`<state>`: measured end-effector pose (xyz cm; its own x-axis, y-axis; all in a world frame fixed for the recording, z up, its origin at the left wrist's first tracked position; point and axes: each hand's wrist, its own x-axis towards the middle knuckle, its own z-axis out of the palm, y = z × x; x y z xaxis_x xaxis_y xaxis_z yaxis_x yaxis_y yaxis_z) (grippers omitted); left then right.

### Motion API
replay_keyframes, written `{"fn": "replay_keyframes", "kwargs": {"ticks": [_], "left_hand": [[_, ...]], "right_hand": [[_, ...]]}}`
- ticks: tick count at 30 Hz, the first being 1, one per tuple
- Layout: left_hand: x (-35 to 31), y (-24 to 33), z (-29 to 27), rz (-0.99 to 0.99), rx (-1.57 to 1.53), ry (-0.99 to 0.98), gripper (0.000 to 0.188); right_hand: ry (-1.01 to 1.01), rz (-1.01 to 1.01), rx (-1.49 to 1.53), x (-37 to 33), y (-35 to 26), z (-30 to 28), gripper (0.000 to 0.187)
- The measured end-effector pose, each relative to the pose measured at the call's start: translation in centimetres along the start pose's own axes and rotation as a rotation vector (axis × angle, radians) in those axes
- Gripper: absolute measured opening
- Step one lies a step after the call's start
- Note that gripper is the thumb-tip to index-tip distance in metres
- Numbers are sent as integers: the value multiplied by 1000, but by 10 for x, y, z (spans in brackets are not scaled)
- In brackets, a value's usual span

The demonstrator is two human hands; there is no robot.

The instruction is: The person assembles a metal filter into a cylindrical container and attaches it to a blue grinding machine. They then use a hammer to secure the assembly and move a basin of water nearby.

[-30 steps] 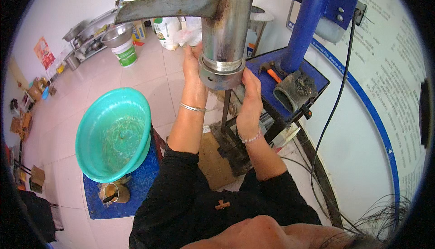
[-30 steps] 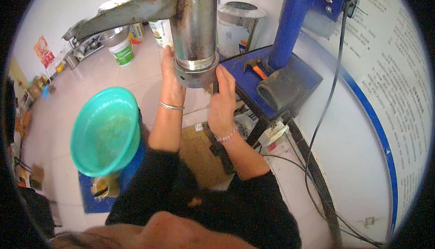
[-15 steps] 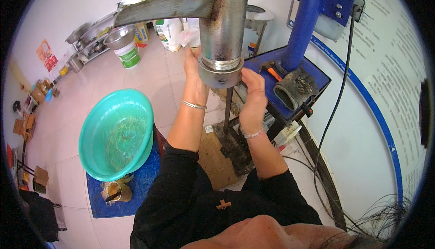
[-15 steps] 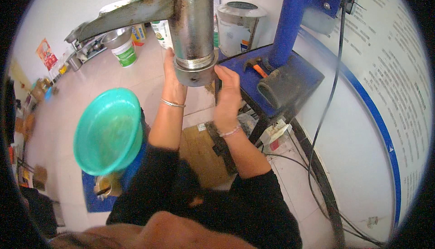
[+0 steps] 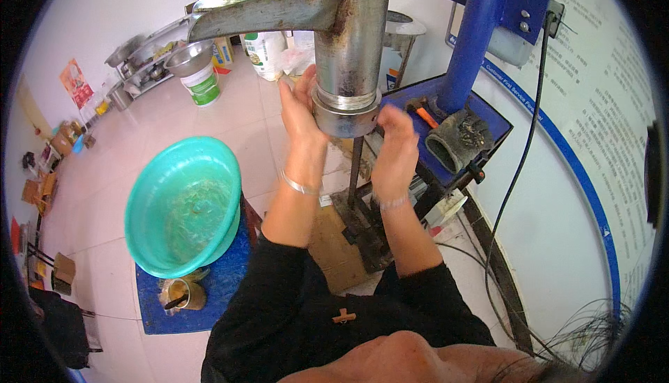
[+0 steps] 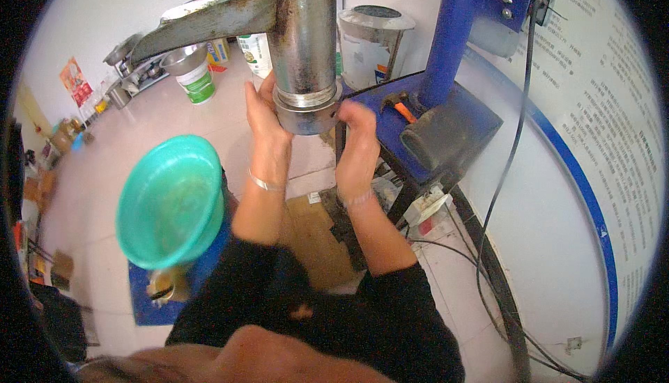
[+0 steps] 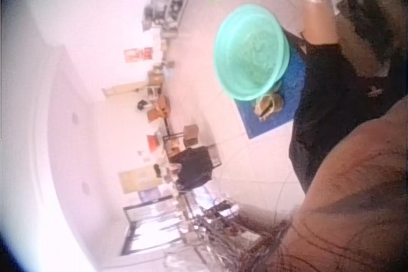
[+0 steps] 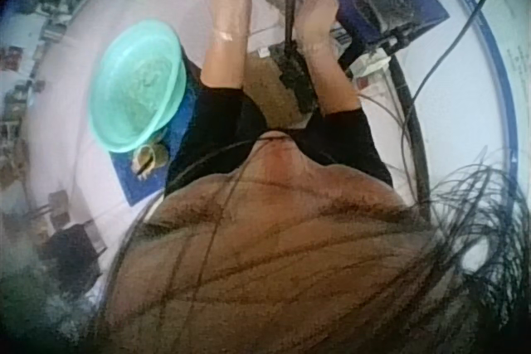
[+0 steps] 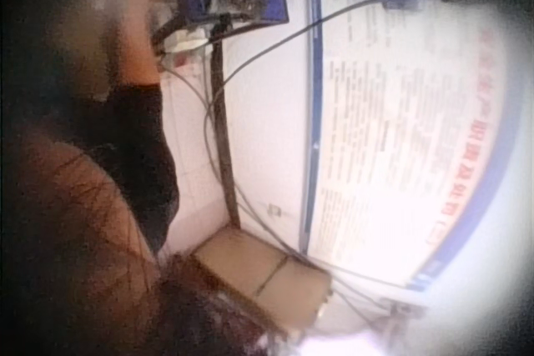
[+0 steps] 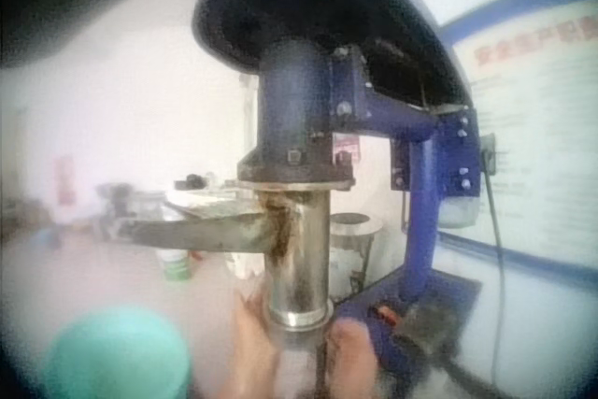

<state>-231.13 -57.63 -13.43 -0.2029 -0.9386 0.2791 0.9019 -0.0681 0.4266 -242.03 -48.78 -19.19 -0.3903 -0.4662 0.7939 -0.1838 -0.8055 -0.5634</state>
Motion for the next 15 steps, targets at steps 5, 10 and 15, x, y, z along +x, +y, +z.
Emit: {"fn": "replay_keyframes", "kwargs": {"ticks": [5,10,15], "left_hand": [[-21,-37,8,977,985,-43,56],[9,7,-8,288,349,29,56],[-19,-20,9,630,698,-9,53]], "right_hand": [[-39,160,59,44,9,11,43],[-23,-93,-424,-5,-17,13,37],[190,306,381,35,14,16,48]]}}
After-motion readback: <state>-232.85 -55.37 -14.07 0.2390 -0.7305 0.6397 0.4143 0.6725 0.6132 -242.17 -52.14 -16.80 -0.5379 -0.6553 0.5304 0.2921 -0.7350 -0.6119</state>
